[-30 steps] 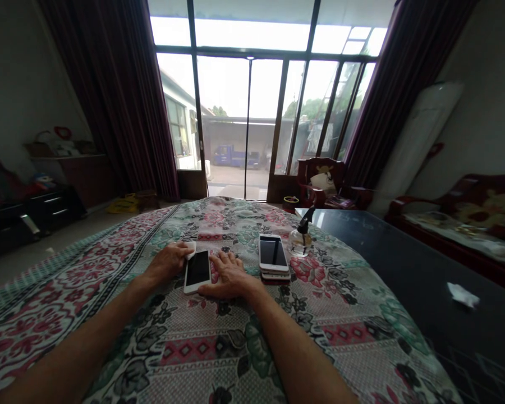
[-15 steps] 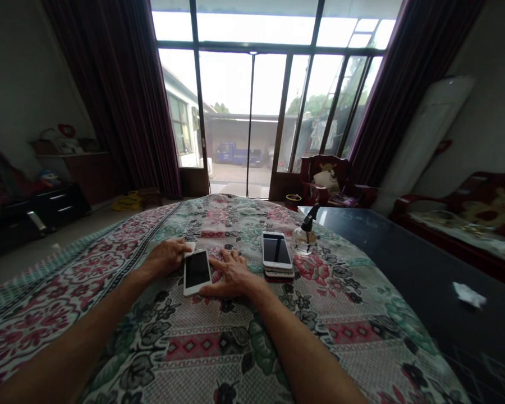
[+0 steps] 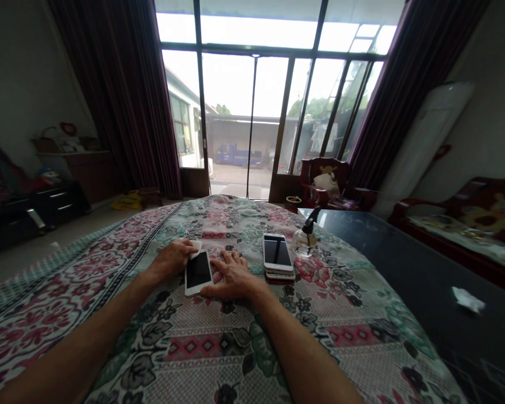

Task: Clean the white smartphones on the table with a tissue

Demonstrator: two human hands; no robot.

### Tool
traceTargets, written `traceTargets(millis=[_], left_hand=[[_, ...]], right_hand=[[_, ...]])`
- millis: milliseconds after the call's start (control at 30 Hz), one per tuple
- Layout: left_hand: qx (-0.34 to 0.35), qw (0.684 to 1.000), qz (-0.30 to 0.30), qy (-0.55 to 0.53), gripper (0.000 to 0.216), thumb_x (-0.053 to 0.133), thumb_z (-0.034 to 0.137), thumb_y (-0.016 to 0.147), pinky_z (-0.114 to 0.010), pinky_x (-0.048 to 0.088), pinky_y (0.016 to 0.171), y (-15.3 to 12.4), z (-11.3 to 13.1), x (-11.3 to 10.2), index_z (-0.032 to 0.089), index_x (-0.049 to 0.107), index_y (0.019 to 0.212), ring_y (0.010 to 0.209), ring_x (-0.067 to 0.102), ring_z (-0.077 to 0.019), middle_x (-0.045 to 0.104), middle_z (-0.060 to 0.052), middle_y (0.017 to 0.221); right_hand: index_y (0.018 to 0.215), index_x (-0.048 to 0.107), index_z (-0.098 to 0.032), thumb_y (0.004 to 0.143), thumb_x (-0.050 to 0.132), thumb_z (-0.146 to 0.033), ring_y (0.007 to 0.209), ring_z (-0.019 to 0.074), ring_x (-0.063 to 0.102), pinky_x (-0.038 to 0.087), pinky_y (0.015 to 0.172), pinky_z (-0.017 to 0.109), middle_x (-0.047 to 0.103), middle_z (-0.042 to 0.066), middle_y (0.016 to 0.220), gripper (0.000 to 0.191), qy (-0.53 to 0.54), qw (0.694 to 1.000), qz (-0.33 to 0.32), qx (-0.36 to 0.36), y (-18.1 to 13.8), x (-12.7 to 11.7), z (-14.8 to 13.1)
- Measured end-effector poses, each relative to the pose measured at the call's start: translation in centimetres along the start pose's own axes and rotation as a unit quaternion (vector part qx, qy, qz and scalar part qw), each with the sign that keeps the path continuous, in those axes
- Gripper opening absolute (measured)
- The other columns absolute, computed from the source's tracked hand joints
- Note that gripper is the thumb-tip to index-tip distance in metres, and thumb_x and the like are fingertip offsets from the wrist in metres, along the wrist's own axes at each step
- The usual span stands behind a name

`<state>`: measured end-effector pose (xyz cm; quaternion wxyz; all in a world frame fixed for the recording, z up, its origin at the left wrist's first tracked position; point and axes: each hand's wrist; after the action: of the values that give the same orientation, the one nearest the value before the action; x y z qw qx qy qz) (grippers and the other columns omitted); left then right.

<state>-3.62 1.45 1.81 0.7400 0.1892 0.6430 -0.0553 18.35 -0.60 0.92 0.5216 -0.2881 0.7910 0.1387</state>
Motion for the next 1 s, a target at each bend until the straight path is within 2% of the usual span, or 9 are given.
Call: traceTargets(millis=[133,300,367,600,700,833,1000], left_hand=[[-0.028,0.999,-0.013,0.032,0.029,0.046,0.014,0.086,-0.027,0.044,0.082,-0.4,0.1,-0.3,0.023,0.073,0.092,0.099,0.056,-0.02,0.066,-0.007,0.102],[0.054,0.998,-0.02,0.04,0.032,0.046,0.012,0.085,-0.032,0.044,0.088,-0.4,2.8,-0.1,0.023,0.072,0.1,0.106,0.052,-0.0236,0.065,-0.008,0.102],[0.062,0.998,-0.023,0.025,0.033,0.046,0.011,0.085,-0.033,0.043,0.091,-0.2,3.1,-0.1,0.024,0.072,0.102,0.108,0.051,-0.0234,0.065,-0.008,0.102],[-0.002,1.0,0.008,-0.017,0.033,0.047,0.01,0.085,-0.026,0.042,0.091,0.0,0.1,0.2,0.024,0.073,0.098,0.104,0.055,-0.0182,0.067,-0.005,0.108],[-0.015,1.0,0.011,-0.004,0.033,0.046,0.011,0.085,-0.026,0.043,0.087,-0.1,-0.2,0.2,0.024,0.073,0.1,0.104,0.056,-0.0189,0.067,-0.005,0.108],[-0.016,0.999,-0.009,0.038,0.031,0.046,0.013,0.086,-0.028,0.044,0.083,-0.4,1.4,-0.5,0.023,0.073,0.096,0.103,0.054,-0.0219,0.066,-0.007,0.104],[0.002,0.997,-0.064,0.05,0.032,0.045,0.011,0.085,-0.029,0.045,0.078,-1.0,4.0,-1.8,0.021,0.073,0.097,0.097,0.056,-0.023,0.066,-0.009,0.101]], right_hand=[[0.148,0.027,-0.034,0.066,0.056,-0.082,0.144,0.0391,-0.001,0.007,0.115,0.058,0.004,0.004,0.16,0.1,0.001,1.0,0.0,0.009,0.1,0.0,0.0],[0.147,0.028,-0.034,0.066,0.056,-0.082,0.144,0.039,0.0,0.007,0.114,0.059,0.006,0.005,0.16,0.098,0.001,1.0,0.004,0.0,0.0,0.0,-0.1],[0.147,0.029,-0.034,0.066,0.056,-0.081,0.144,0.0387,0.0,0.007,0.114,0.058,0.007,0.005,0.16,0.097,-0.001,1.0,0.003,0.002,-0.1,-0.1,-0.2],[0.147,0.029,-0.033,0.067,0.056,-0.081,0.144,0.0373,0.0,0.007,0.115,0.057,0.006,0.006,0.16,0.097,0.005,1.0,0.0,0.008,-0.2,-0.2,-0.3],[0.147,0.029,-0.033,0.067,0.056,-0.081,0.144,0.0373,0.0,0.007,0.115,0.057,0.006,0.006,0.16,0.097,0.006,1.0,0.0,0.009,-0.1,-0.2,-0.3],[0.147,0.029,-0.035,0.068,0.056,-0.08,0.144,0.0383,-0.001,0.006,0.114,0.058,0.005,0.005,0.16,0.095,0.01,1.0,0.006,0.001,-0.2,-0.1,-0.3],[0.147,0.028,-0.034,0.068,0.057,-0.08,0.144,0.0382,-0.001,0.006,0.114,0.059,0.005,0.006,0.16,0.096,0.011,1.0,0.006,0.001,-0.2,-0.1,-0.2]])
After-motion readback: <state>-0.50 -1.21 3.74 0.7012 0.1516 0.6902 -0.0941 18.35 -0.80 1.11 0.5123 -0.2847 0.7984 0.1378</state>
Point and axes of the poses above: each hand's wrist, its own y-axis towards the middle knuckle, its own x-axis out of the palm, z = x × y
